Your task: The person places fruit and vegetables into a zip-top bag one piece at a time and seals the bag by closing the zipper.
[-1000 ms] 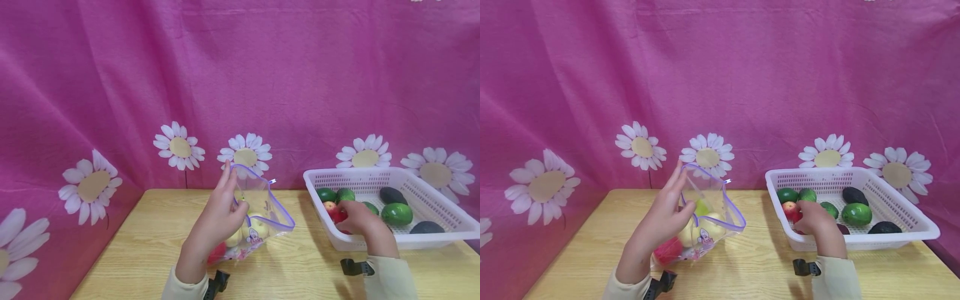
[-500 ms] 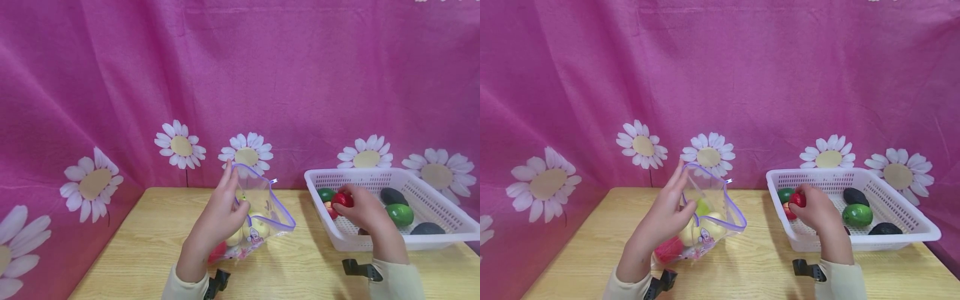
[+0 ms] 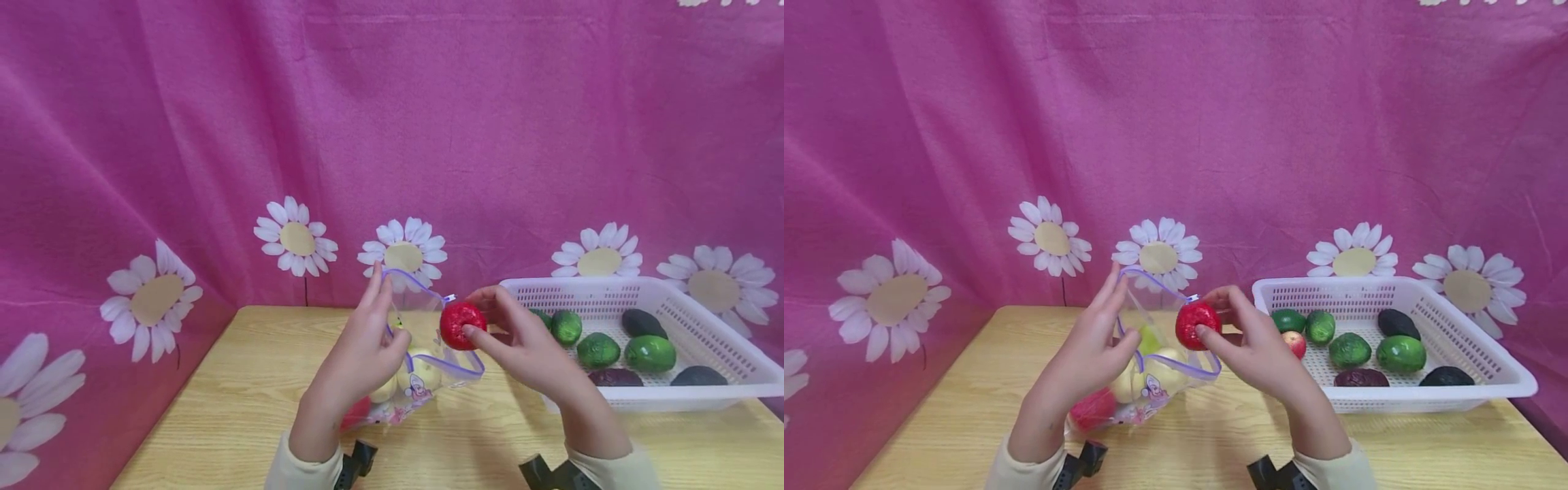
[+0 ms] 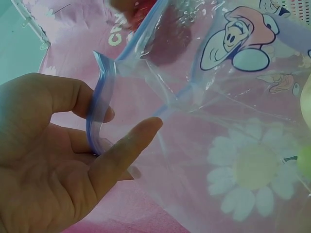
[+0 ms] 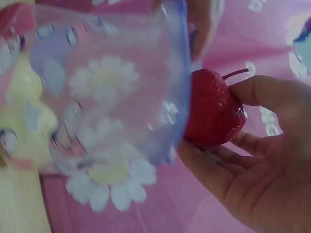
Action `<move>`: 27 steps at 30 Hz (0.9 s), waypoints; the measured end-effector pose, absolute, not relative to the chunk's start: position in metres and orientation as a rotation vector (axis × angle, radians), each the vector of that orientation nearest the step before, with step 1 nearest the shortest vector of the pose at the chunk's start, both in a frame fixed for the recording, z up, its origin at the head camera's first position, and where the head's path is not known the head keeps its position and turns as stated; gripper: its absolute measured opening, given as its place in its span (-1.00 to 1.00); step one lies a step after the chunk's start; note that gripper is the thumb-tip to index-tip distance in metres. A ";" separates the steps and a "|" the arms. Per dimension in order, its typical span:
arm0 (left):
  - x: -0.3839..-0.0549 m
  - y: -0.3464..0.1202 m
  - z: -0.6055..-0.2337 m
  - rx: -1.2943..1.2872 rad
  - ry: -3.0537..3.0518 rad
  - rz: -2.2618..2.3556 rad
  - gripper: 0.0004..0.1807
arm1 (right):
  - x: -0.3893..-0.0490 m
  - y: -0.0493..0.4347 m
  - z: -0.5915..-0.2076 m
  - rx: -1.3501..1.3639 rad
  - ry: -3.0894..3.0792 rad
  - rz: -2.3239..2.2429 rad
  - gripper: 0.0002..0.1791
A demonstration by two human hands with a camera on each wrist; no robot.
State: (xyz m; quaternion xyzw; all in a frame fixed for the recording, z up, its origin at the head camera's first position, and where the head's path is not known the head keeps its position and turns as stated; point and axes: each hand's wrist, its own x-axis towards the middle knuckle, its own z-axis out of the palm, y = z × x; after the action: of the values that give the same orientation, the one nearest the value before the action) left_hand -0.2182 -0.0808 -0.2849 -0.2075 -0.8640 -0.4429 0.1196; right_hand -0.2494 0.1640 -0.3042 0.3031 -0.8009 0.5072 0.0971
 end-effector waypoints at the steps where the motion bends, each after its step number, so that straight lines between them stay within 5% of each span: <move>1: -0.218 -0.081 -0.285 -0.604 -2.527 -1.290 -0.15 | -0.248 0.159 -0.306 0.922 -2.375 1.511 -0.64; 27: -0.216 -0.081 -0.284 -0.644 -2.522 -1.272 -0.18 | -0.242 0.134 -0.320 1.174 -2.661 1.105 -0.58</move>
State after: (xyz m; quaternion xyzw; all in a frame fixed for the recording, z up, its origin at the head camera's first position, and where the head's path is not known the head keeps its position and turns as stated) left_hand -0.2163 -0.0808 -0.2840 -0.2208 -0.8640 -0.4358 0.1219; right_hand -0.2421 0.1336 -0.3203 0.3774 -0.8552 0.3550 0.0151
